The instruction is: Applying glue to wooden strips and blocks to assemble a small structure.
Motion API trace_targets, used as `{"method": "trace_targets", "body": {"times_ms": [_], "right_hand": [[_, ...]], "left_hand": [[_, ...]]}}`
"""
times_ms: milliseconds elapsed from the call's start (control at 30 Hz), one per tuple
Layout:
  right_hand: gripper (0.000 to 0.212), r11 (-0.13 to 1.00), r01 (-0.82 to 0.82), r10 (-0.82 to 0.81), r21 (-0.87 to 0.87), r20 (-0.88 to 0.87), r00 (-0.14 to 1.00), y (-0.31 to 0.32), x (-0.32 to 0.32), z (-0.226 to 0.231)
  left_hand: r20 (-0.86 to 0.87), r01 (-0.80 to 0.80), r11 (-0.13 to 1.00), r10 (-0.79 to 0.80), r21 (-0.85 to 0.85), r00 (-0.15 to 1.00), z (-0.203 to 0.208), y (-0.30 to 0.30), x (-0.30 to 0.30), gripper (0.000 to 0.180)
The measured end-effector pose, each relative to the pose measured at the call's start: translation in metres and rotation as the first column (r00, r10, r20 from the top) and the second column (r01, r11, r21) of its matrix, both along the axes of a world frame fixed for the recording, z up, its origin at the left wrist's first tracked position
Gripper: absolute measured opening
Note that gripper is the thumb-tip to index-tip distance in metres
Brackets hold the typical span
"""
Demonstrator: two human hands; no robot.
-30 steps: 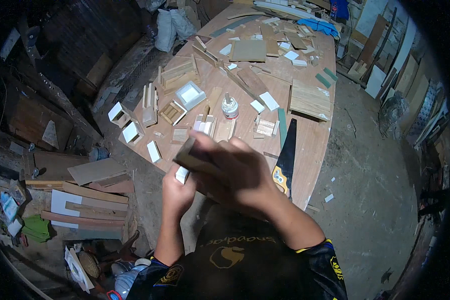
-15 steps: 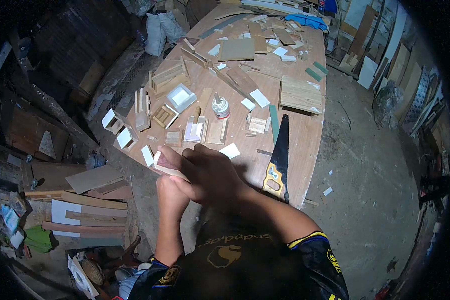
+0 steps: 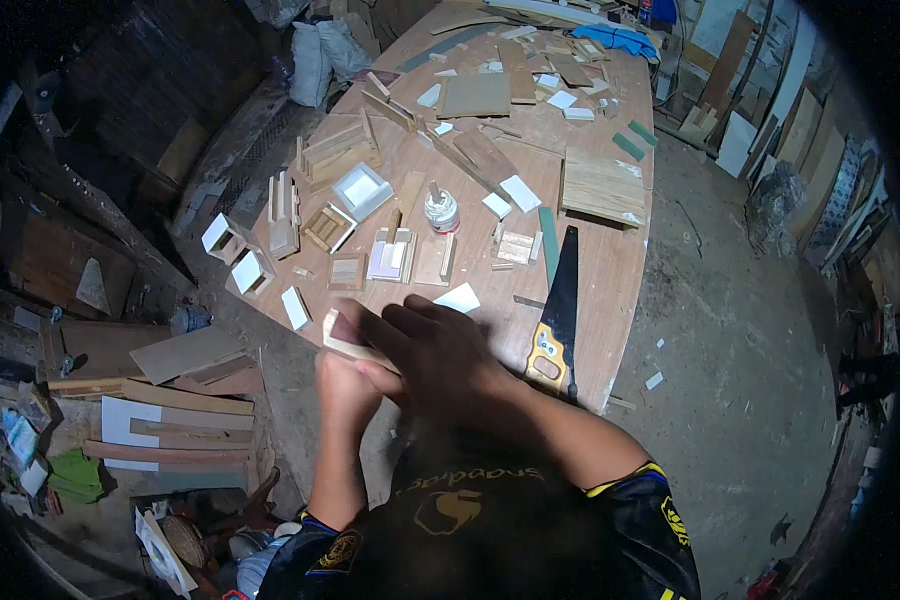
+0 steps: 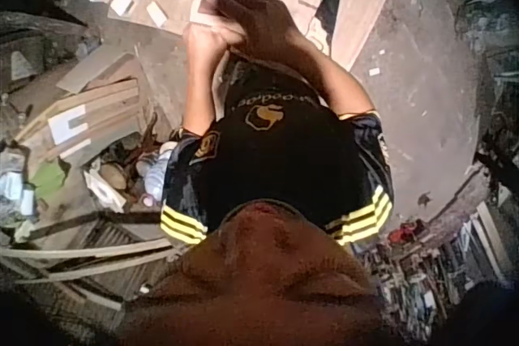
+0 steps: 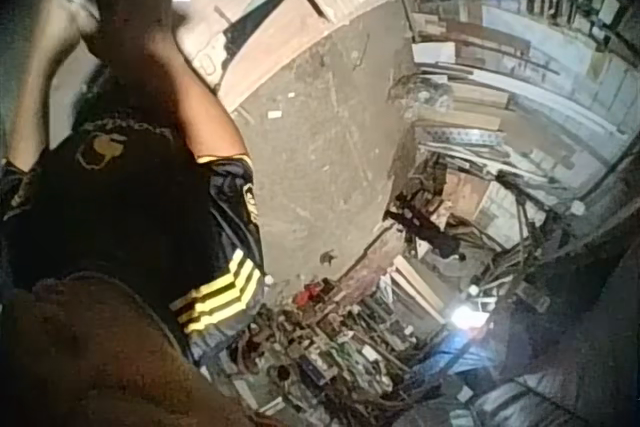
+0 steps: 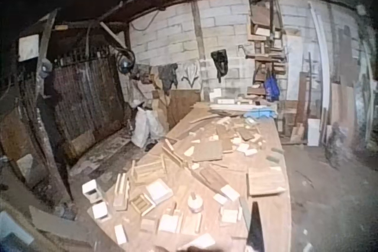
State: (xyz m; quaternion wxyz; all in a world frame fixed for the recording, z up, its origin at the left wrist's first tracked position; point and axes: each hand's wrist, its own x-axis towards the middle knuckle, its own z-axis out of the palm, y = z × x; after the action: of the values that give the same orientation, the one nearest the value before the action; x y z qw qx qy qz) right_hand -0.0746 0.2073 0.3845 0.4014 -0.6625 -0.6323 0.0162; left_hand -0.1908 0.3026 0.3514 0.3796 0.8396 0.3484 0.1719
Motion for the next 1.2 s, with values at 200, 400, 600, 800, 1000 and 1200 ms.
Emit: {"method": "trace_targets", "body": {"times_ms": [200, 400, 600, 800, 1000, 1200], "right_hand": [[0.059, 0.998, 0.039, -0.038, 0.049, -0.016, 0.999, 0.004, 0.014, 0.008], [0.056, 0.965, 0.189, -0.1, 0.179, -0.415, 0.904, -0.017, 0.039, 0.023], [0.062, 0.998, 0.063, -0.058, -0.009, -0.525, 0.849, -0.029, 0.032, 0.005], [0.064, 0.994, 0.017, -0.078, -0.111, -0.573, 0.816, -0.021, 0.016, 0.005], [0.069, 0.994, 0.027, -0.078, -0.108, -0.499, 0.863, -0.018, 0.007, 0.0], [0.065, 0.999, 0.029, -0.032, -0.012, -0.378, 0.925, -0.016, 0.0, -0.002]], "left_hand": [[-0.273, 0.047, 0.999, -0.047, -0.008, 0.961, -0.002, -0.001, -0.001, 0.043], [0.404, 0.283, 0.678, 0.023, -0.679, 0.914, -0.006, 0.007, -0.023, 0.032], [0.498, 0.307, 0.723, 0.058, -0.618, 0.865, 0.001, 0.011, -0.025, 0.028], [0.646, 0.507, 0.619, 0.0, -0.6, 0.764, -0.022, 0.019, -0.035, 0.033], [0.618, 0.431, 0.618, 0.116, -0.657, 0.777, -0.011, 0.008, -0.03, 0.032], [0.66, 0.412, 0.634, 0.213, -0.654, 0.721, -0.016, -0.001, -0.021, 0.027]]}}
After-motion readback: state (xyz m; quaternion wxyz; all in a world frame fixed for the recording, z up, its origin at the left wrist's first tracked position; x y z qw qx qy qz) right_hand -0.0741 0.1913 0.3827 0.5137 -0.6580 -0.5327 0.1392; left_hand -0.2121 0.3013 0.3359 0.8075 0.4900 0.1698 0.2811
